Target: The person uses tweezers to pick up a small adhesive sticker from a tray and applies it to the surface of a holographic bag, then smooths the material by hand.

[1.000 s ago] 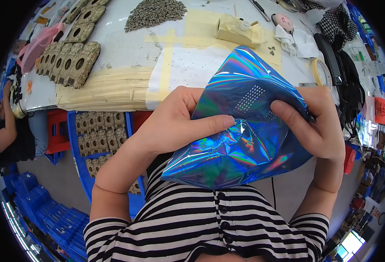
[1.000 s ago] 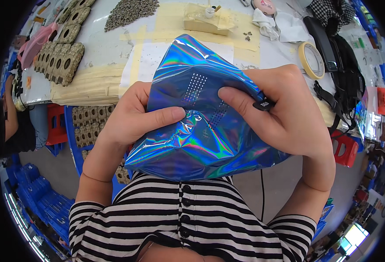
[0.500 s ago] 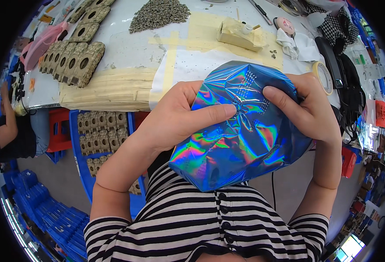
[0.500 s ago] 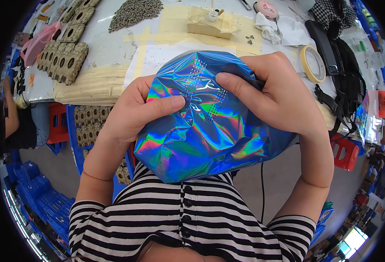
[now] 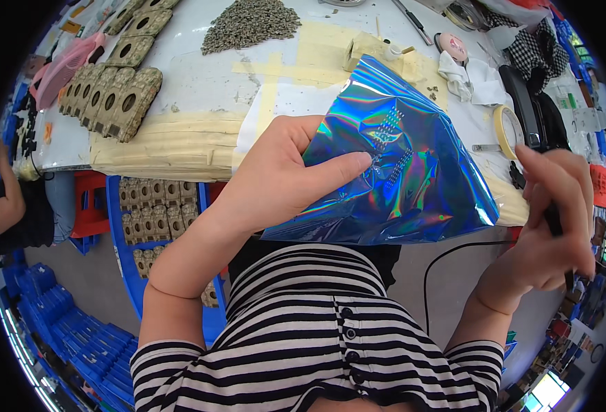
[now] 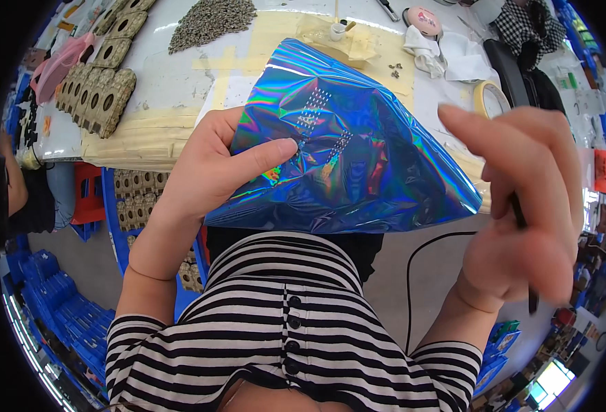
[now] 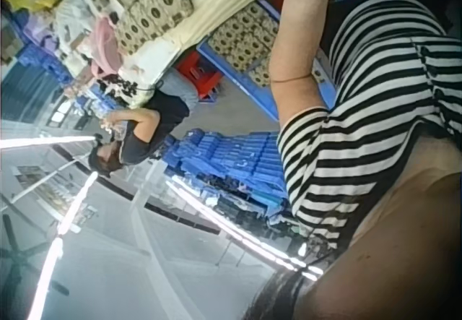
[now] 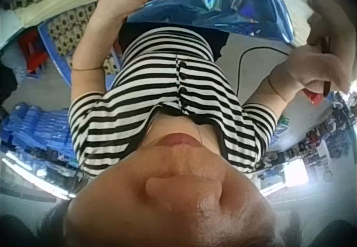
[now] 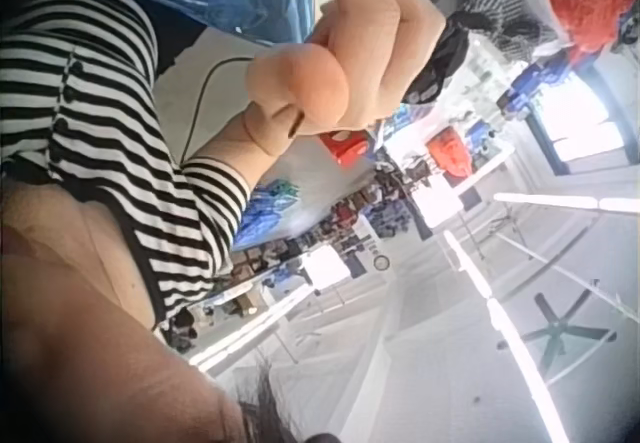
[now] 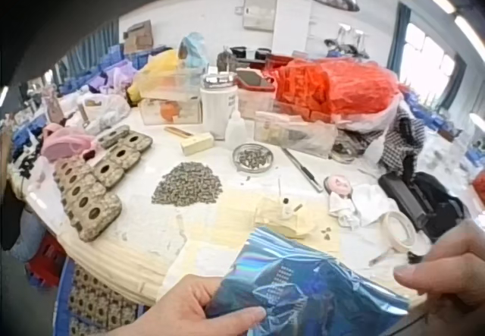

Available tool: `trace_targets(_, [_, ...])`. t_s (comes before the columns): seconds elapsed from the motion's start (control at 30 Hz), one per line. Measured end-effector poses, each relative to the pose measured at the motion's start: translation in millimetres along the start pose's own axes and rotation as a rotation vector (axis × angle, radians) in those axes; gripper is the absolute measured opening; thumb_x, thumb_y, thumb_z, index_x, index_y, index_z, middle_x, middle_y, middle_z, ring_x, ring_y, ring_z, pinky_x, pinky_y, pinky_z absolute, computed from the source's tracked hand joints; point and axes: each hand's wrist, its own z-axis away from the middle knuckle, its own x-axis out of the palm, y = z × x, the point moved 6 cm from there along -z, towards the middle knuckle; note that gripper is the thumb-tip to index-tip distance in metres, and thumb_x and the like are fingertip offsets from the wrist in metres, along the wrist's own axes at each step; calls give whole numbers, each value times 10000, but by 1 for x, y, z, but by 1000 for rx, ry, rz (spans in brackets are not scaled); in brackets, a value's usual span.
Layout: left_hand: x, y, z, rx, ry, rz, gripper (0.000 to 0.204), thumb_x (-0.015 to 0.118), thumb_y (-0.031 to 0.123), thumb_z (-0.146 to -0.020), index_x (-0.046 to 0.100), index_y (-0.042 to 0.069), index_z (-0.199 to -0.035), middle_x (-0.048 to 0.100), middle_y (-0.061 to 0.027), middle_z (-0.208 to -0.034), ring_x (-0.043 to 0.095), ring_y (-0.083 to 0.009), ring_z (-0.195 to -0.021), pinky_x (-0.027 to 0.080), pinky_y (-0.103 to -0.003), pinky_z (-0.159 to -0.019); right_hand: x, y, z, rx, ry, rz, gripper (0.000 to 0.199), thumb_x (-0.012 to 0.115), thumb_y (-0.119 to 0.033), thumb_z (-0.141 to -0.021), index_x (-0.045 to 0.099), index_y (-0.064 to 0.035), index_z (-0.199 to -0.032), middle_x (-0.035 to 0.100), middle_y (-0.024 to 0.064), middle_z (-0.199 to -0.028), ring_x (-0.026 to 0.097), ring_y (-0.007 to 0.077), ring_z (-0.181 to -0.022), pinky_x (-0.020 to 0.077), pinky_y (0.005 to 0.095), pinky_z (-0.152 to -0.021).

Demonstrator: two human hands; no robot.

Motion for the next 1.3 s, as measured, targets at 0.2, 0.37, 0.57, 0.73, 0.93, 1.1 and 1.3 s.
trace_targets(0.2, [2, 4, -9, 25, -26, -60, 214, 653, 123, -905, 681, -19, -1063, 714, -48, -923, 633, -69, -809, 520, -241, -738, -3, 5, 29, -67, 135, -344, 948, 7, -666, -944, 666, 8, -853, 529, 127, -662, 514, 239, -644, 482, 433, -688])
trace_targets(0.37, [3, 3, -12, 32, -18, -48, 206, 654, 122, -909, 677, -20, -1057, 700, -28, -901, 607, -55, -771, 499, -223, -700, 6, 11, 33, -50, 152, -532, 922, 49, -654, -961, 658, 28, -844, 517, 115, -629, 488, 219, -567, 435, 331, -598])
trace_targets(0.57, [2, 3, -15, 18, 20, -55, 191, 667, 115, -906, 675, -21, -1040, 678, -5, -872, 560, -34, -712, 460, -198, -633, 58, 22, 36, 228, 130, -829, 672, 414, -574, -962, 685, 22, -808, 603, 82, -683, 560, 180, -598, 444, 269, -566])
trace_targets(0.73, [-1, -2, -16, 26, 49, -85, 195, 647, 96, -918, 665, -32, -1064, 700, -38, -927, 613, -54, -775, 503, -211, -685, 87, 35, 52, 248, 119, -813, 254, 799, -65, -718, 685, 20, -929, 631, 70, -752, 581, 151, -651, 437, 244, -589])
trace_targets(0.93, [-2, -9, -17, -2, 51, -39, 206, 634, 97, -927, 655, -47, -1073, 707, -64, -957, 640, -66, -787, 523, -207, -700, 83, 8, 48, 36, 68, -379, 386, 800, 10, -685, 693, 1, -1056, 704, 137, -900, 676, 227, -783, 533, 303, -731])
trace_targets(1.1, [-1, -7, -17, -35, 44, 53, 205, 624, 117, -938, 658, -48, -1057, 710, -68, -936, 648, -70, -766, 529, -207, -686, 88, 4, 46, -45, 79, -367, 364, 791, 27, -675, 706, -9, -1027, 708, 132, -902, 694, 255, -832, 547, 323, -756])
trace_targets(1.3, [-5, -8, -17, -58, 46, 51, 203, 623, 128, -940, 663, -42, -1043, 713, -71, -926, 655, -76, -756, 532, -207, -678, 89, 2, 47, -52, 94, -353, 340, 753, 63, -687, 708, -12, -1016, 707, 128, -881, 697, 253, -835, 551, 331, -767])
